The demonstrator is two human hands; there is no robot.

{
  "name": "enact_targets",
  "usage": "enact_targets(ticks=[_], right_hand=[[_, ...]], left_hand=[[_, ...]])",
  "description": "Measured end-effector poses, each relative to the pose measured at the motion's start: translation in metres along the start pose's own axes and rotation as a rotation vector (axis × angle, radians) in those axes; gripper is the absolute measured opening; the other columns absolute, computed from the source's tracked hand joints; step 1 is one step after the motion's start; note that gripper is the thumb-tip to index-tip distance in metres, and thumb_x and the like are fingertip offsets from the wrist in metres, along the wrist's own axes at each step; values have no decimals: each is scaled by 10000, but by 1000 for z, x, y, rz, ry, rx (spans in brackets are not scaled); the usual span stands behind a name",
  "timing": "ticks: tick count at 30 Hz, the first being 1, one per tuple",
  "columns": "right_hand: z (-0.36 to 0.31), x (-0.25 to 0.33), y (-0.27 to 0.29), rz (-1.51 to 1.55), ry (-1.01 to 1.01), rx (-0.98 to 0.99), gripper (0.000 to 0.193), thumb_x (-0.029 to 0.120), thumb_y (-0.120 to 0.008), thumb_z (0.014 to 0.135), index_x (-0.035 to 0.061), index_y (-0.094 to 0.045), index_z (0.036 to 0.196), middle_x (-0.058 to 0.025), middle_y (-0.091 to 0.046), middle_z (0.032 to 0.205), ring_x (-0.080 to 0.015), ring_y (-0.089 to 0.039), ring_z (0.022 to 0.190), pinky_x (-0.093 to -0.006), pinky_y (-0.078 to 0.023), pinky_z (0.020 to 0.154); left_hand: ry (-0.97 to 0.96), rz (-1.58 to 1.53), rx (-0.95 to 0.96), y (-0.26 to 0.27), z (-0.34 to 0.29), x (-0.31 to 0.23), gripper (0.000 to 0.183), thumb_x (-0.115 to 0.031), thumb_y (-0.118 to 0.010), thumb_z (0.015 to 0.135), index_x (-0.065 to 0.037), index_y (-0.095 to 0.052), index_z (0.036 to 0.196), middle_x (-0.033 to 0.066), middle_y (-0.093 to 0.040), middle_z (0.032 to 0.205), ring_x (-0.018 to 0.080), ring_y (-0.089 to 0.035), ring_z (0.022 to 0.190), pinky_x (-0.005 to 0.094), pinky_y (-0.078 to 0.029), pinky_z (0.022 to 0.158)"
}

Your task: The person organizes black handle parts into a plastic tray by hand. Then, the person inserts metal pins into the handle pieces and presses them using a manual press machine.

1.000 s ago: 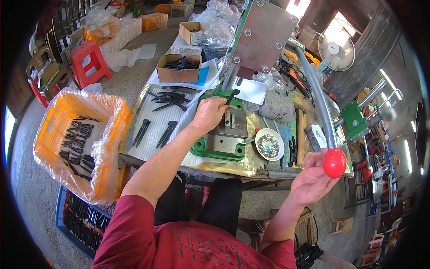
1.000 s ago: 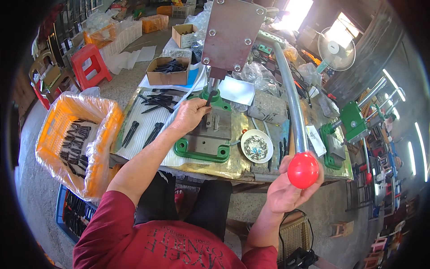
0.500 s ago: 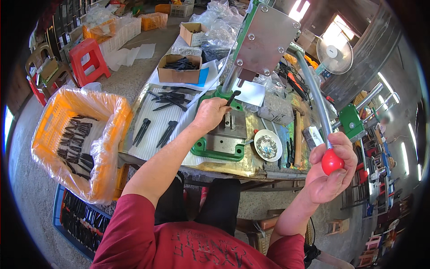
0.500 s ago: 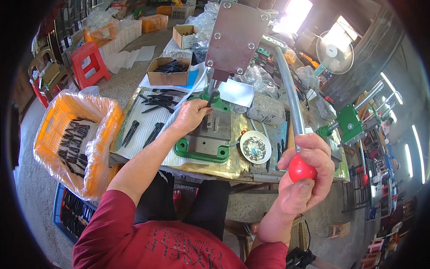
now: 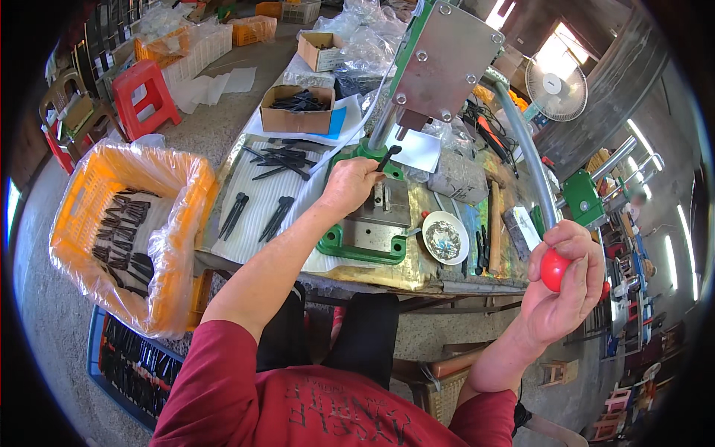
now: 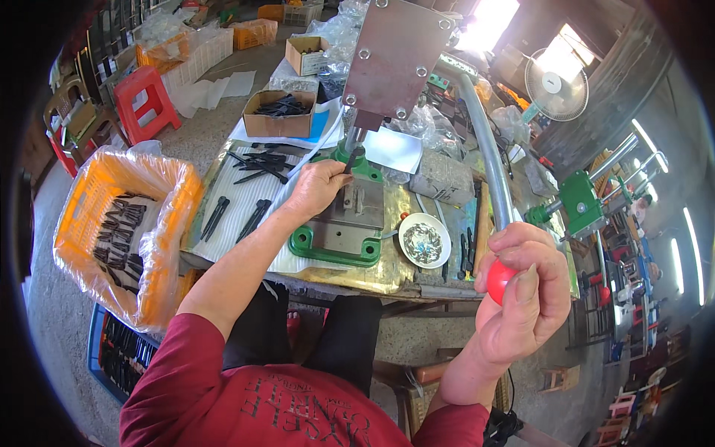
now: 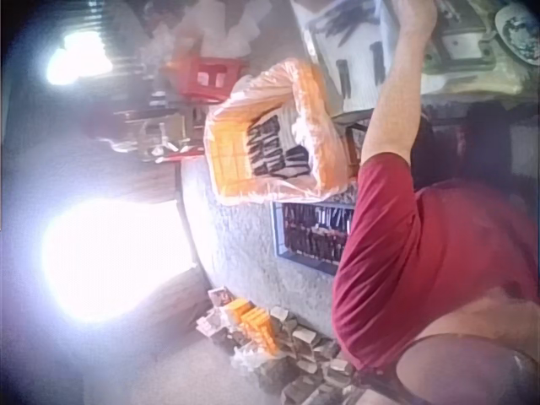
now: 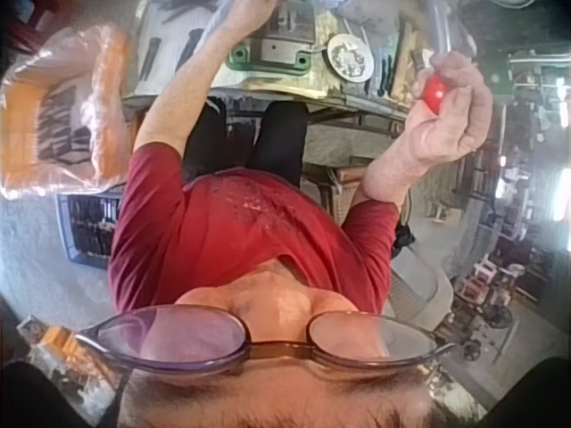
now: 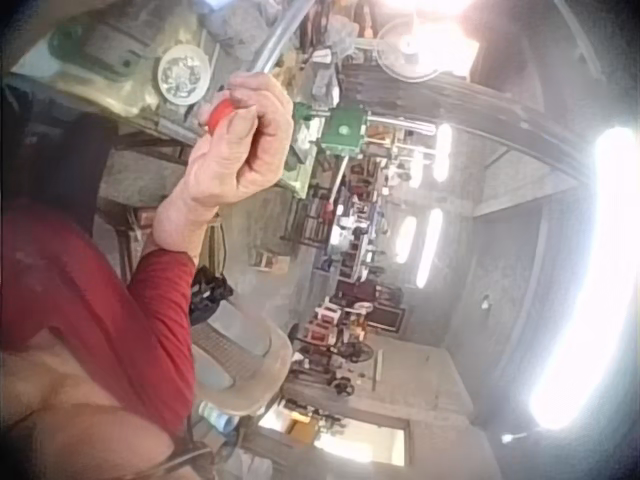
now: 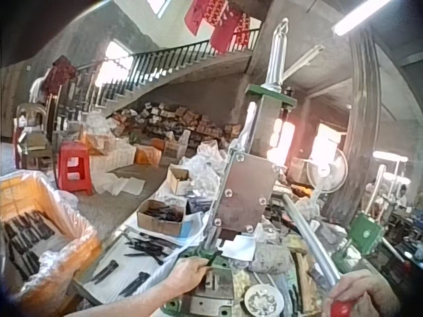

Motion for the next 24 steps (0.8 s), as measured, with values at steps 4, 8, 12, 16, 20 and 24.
enact_targets(ticks=[4, 8, 12, 16, 20, 24], right_hand=[[2, 1, -1, -5, -13, -23, 244, 173, -421, 841, -48, -480, 756, -182, -497, 797, -100, -398, 491, -179, -322, 387], [5, 1, -1, -32, -53, -76, 246, 176, -428, 833, -40, -479, 729, -171, -490, 776, -98, -390, 494, -171, -309, 373], [1, -14, -1, 20, -81, -90, 234, 170, -450, 804, -30, -474, 685, -160, -480, 756, -102, -369, 482, -175, -305, 370], [-79, -89, -27, -565, 190, 104, 214, 126, -448, 817, 7, -421, 641, -115, -472, 734, -124, -395, 518, -216, -332, 450], [-80, -97, -21, -365, 148, 5, 202, 118, -476, 809, 4, -436, 647, -112, -502, 743, -138, -442, 547, -212, -348, 481], [-76, -89, -25, -395, 191, 110, 208, 136, -473, 819, -4, -460, 665, -109, -509, 764, -122, -432, 542, -213, -343, 473]], left_hand=[[-3, -1, 1, -1, -1, 1, 133, -139, -572, 715, -12, -571, 754, 162, -548, 729, 333, -526, 716, 388, -409, 625], [-12, -10, -9, -1, -1, 2, 132, -138, -572, 714, -12, -570, 754, 159, -546, 730, 333, -525, 709, 389, -407, 621], [8, -22, 8, 1, 1, 2, 128, -135, -572, 712, -11, -565, 743, 159, -541, 723, 336, -522, 703, 391, -407, 620], [-92, 64, -20, 1, 0, -5, 128, -113, -597, 694, -2, -562, 748, 164, -538, 695, 316, -529, 638, 352, -402, 557], [-49, 19, -18, 4, 2, -3, 146, -145, -595, 694, -7, -559, 726, 170, -539, 701, 333, -522, 656, 361, -403, 564], [-77, 46, -34, -1, -1, -4, 130, -119, -594, 688, -3, -562, 737, 168, -537, 691, 335, -520, 646, 360, -403, 569]])
Point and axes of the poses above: each hand's wrist, its own z-axis towards the middle knuckle, its own y-axis out of the back of the hand, x = y × z, the point moved 9 cm from there along z, towards the middle knuckle
